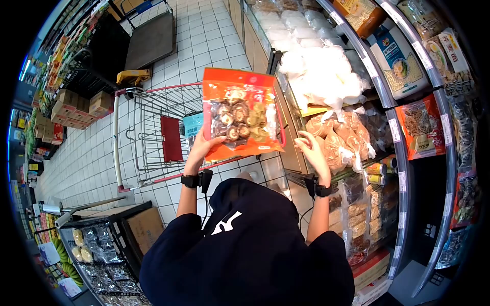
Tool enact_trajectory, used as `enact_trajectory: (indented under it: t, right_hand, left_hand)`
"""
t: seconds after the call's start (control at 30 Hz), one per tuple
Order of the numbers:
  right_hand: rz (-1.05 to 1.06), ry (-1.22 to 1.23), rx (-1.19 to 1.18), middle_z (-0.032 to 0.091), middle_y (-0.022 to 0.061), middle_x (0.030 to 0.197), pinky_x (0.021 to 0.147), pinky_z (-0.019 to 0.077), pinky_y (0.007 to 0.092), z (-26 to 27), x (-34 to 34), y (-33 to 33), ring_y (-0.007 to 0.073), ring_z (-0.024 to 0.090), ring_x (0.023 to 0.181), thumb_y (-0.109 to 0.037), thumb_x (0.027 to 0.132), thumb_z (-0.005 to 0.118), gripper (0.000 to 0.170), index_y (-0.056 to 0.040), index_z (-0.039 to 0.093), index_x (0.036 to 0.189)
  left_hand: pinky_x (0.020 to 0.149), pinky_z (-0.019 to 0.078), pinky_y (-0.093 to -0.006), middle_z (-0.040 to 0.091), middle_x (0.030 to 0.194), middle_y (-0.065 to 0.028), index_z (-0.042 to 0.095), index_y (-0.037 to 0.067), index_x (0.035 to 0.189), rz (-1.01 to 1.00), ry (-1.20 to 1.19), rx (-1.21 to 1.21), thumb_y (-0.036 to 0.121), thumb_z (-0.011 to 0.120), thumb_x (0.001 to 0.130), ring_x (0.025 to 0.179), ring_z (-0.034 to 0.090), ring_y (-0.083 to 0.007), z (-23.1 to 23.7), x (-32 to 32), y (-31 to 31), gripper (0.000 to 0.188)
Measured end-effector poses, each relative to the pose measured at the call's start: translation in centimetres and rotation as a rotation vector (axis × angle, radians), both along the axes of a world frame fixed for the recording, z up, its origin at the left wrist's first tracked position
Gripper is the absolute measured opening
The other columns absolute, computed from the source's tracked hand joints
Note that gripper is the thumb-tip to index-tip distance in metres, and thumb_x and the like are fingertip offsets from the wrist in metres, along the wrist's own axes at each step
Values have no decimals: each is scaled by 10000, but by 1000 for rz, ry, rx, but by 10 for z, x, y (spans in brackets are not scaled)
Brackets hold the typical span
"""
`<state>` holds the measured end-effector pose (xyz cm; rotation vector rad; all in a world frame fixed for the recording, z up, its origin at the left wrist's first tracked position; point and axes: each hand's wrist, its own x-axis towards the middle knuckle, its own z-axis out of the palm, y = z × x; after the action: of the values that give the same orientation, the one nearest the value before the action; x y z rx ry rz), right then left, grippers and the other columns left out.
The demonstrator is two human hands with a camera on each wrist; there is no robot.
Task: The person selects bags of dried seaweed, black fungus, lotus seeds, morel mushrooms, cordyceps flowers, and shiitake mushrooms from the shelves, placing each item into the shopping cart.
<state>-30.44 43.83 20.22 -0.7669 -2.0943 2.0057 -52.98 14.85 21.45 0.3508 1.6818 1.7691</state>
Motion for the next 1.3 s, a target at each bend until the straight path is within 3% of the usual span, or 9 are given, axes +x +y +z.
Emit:
enact_trajectory:
  t: [0.17, 0.37, 0.8, 0.97, 1.03, 1.1, 1.17, 1.23, 1.3]
  right_hand:
    - [-65, 38, -62, 636, 100, 1022, 773, 489, 266, -13, 4, -5, 132, 609, 889, -185, 936, 561, 376, -45, 459, 1270]
    - [-121, -8, -34, 651, 105, 995, 764, 497, 264, -26, 12, -11, 139, 619, 861, -180, 943, 544, 353, -32, 472, 1255]
    - [-170, -88, 12, 660, 93, 982, 776, 497, 267, -39, 33, -28, 137, 622, 851, -208, 946, 538, 334, -37, 500, 1230]
    - [-173, -127, 20, 662, 88, 984, 762, 489, 260, -35, 30, -36, 129, 619, 847, -210, 946, 537, 340, -33, 500, 1234]
    - [-167, -150, 20, 662, 85, 984, 756, 486, 257, -35, 27, -43, 126, 618, 845, -208, 946, 537, 341, -30, 501, 1234]
    - [-159, -145, 19, 663, 78, 985, 753, 481, 254, -37, 24, -48, 124, 618, 846, -201, 945, 534, 337, -30, 504, 1234]
    - [-152, -155, 10, 661, 72, 990, 760, 478, 253, -37, 20, -54, 127, 619, 848, -198, 945, 533, 336, -32, 503, 1235]
    - [-174, -184, -15, 661, 99, 935, 767, 478, 245, -32, 13, -62, 124, 613, 824, -159, 931, 559, 331, -3, 502, 1217]
    - [-183, -192, -59, 658, 93, 932, 767, 476, 241, -37, 9, -71, 120, 609, 829, -154, 932, 558, 329, -6, 500, 1220]
  left_hand:
    - [782, 510, -262, 616, 1051, -74, 467, -5, 1177, 71, -3, -134, 21, 721, 750, 916, 607, -125, -28, -31, -33, 498]
    - [629, 501, -242, 641, 910, -37, 513, 14, 1115, -22, -65, -276, 22, 735, 728, 719, 608, -104, -91, -60, -55, 447]
    - [674, 483, -260, 626, 933, -76, 491, -12, 1159, -27, -187, -316, 62, 738, 732, 757, 596, -140, -208, -107, -76, 498]
    - [768, 475, -310, 606, 1070, -93, 409, 26, 1254, -90, -341, -392, 147, 747, 767, 948, 583, -188, -284, -137, -102, 606]
    - [765, 499, -348, 585, 1100, -191, 308, -67, 1301, -311, -81, -613, 218, 778, 733, 930, 599, -252, -270, -136, -104, 790]
    - [795, 499, -378, 581, 1132, -203, 346, -18, 1340, -437, 51, -934, 292, 768, 702, 990, 583, -272, -313, -161, -109, 825]
    - [816, 491, -389, 597, 1119, -184, 404, 18, 1321, -483, 48, -707, 285, 757, 694, 999, 585, -279, -324, -169, -103, 767]
    - [855, 465, -355, 600, 1134, -171, 516, 7, 1227, -721, 403, -768, 286, 690, 762, 1008, 576, -253, -335, -178, -88, 569]
    - [891, 450, -343, 590, 1174, -179, 519, -17, 1227, -585, 326, -850, 349, 681, 771, 1069, 563, -260, -327, -171, -62, 607]
